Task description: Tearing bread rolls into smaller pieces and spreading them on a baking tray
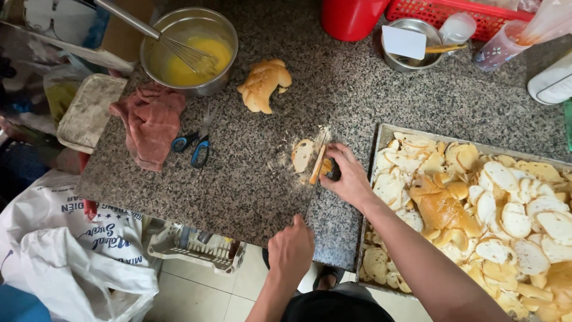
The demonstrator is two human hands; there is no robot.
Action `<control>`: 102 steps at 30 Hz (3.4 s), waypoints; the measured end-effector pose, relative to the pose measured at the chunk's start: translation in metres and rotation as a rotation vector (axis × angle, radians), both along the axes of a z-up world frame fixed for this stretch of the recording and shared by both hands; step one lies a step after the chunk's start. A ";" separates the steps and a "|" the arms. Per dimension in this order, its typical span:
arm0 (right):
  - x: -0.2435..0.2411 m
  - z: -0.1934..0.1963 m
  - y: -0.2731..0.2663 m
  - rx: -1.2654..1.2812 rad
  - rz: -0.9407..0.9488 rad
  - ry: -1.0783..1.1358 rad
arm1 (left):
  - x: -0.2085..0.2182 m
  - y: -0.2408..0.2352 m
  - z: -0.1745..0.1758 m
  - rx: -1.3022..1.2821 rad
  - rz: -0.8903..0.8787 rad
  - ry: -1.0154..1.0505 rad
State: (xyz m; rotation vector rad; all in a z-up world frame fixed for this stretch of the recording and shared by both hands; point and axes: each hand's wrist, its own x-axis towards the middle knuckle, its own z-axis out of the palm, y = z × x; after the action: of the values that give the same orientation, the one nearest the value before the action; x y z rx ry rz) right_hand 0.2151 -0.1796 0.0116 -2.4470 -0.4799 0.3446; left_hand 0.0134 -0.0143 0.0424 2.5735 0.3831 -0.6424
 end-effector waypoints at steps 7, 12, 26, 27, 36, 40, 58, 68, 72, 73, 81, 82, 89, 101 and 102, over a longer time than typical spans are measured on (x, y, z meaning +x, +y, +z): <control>-0.003 0.006 0.001 0.001 -0.018 0.018 | 0.002 -0.001 -0.001 0.034 -0.040 -0.015; -0.003 0.009 0.003 0.003 -0.015 0.015 | -0.019 0.007 0.001 0.033 -0.038 -0.023; -0.003 0.002 0.002 0.011 -0.014 0.011 | 0.001 0.000 -0.013 0.077 -0.058 0.004; -0.003 0.001 0.003 0.010 -0.011 0.019 | 0.008 -0.002 -0.018 0.111 -0.081 -0.060; -0.004 0.010 0.005 0.027 -0.032 0.065 | -0.015 0.011 -0.003 -0.018 0.002 0.082; -0.004 0.010 0.006 0.020 -0.037 0.061 | 0.019 0.000 -0.021 0.081 -0.076 0.015; -0.006 0.008 0.008 0.003 -0.020 0.045 | 0.015 0.003 -0.034 -0.001 -0.041 0.118; -0.010 0.010 0.009 -0.018 -0.012 0.038 | 0.019 0.001 -0.039 -0.030 0.021 0.090; -0.009 0.015 0.010 -0.022 -0.020 0.057 | -0.039 0.007 -0.051 -0.012 0.011 0.081; -0.009 0.014 0.010 -0.021 -0.020 0.060 | -0.042 0.007 -0.053 -0.010 0.011 0.083; -0.006 0.013 0.011 -0.022 -0.013 0.015 | 0.029 0.003 -0.047 -0.085 0.058 0.007; -0.008 0.014 0.009 -0.024 -0.014 0.014 | 0.007 0.003 -0.046 -0.087 0.057 0.006; -0.007 0.011 0.011 -0.032 -0.035 0.043 | -0.039 0.012 -0.041 -0.078 0.035 0.137; -0.009 0.014 0.011 -0.046 -0.020 0.032 | -0.076 0.015 -0.054 -0.071 0.030 0.100; -0.009 0.014 0.012 -0.051 -0.020 0.038 | -0.068 0.016 -0.055 -0.096 0.028 0.060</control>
State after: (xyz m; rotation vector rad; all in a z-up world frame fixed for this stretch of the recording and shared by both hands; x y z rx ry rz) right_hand 0.2062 -0.1675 0.0256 -2.4885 -0.4348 0.3989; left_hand -0.0541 0.0019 -0.0123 2.4584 0.3980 -0.7114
